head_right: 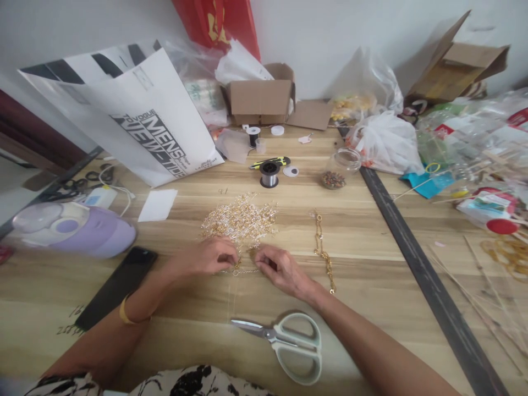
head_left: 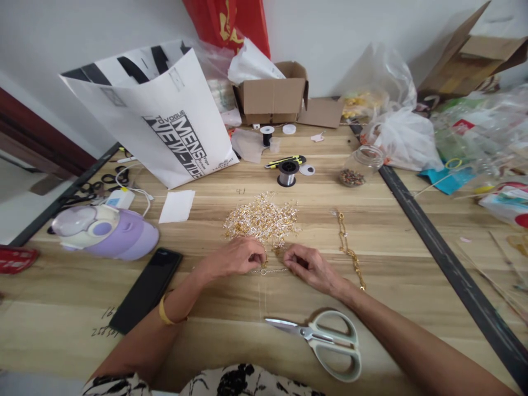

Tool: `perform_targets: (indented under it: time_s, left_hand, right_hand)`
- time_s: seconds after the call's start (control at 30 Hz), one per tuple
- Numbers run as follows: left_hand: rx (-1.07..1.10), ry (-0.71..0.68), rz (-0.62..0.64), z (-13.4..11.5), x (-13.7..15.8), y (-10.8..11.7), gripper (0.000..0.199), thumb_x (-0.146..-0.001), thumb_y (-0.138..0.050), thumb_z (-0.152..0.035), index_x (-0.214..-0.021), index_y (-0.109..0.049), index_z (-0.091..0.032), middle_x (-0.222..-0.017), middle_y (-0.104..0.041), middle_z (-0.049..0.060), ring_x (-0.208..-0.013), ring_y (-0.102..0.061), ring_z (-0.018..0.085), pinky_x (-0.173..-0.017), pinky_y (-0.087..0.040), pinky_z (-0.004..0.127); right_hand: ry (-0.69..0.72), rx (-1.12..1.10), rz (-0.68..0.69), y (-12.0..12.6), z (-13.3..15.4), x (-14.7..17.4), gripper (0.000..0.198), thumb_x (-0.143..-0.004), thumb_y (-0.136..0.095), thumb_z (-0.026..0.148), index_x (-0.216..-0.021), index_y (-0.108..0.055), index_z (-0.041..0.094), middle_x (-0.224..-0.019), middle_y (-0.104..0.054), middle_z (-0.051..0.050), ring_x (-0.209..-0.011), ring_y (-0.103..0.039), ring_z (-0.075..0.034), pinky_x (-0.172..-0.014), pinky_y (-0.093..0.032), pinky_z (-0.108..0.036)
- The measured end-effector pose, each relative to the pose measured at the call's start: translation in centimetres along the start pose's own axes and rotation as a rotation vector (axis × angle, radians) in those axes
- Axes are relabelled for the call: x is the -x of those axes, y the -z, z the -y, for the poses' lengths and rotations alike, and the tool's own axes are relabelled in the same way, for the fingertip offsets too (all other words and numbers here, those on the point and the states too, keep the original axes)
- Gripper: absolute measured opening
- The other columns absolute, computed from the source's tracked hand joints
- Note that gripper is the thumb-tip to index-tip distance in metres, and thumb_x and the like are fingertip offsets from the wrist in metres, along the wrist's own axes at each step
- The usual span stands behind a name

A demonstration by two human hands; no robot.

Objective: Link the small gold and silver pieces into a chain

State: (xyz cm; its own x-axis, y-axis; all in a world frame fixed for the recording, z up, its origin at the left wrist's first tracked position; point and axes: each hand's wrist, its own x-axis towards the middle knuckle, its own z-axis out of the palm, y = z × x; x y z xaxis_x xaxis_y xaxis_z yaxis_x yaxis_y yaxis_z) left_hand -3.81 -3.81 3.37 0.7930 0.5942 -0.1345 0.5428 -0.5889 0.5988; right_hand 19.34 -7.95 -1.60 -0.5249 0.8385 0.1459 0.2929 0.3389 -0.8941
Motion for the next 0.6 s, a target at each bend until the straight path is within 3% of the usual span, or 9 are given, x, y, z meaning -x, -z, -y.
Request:
perform_targets:
  time_s: [0.13, 0.4, 0.6]
  left_hand:
    - [0.012, 0.025, 0.003, -0.4, 0.0, 0.2, 0.011, -0.078, -0.057, -0.011, -0.077, -0.067, -0.017, -0.079, -0.067, 0.001, -0.078, -0.059, 0.014, -0.074, -0.041, 0.022]
    - [-0.057, 0.161, -0.31, 1.7, -0.6, -0.4, 0.009, -0.079, -0.061, -0.014, -0.076, -0.068, -0.018, -0.074, -0.065, 0.001, -0.072, -0.056, 0.014, -0.071, -0.04, 0.025]
    - [-0.195, 0.145, -0.324, 1.8, -0.6, -0.5, 0.007, -0.081, -0.062, -0.015, -0.08, -0.068, -0.017, -0.082, -0.063, 0.004, -0.082, -0.056, 0.018, -0.076, -0.041, 0.028]
  right_hand:
    - [-0.007, 0.004, -0.004, 0.0, 0.1, 0.0, 0.008, -0.088, -0.05, 0.017, -0.082, -0.056, 0.016, -0.073, -0.055, -0.001, -0.064, -0.046, -0.011, -0.058, -0.036, -0.022]
    - [-0.019, 0.0, -0.003, 0.0, 0.0, 0.1, 0.01, -0.088, -0.05, 0.018, -0.082, -0.057, 0.015, -0.073, -0.056, -0.001, -0.064, -0.047, -0.011, -0.057, -0.036, -0.022]
    - [-0.015, 0.006, -0.006, -0.1, -0.2, 0.1, 0.008, -0.088, -0.051, 0.017, -0.081, -0.056, 0.016, -0.073, -0.056, 0.0, -0.064, -0.047, -0.011, -0.058, -0.037, -0.022]
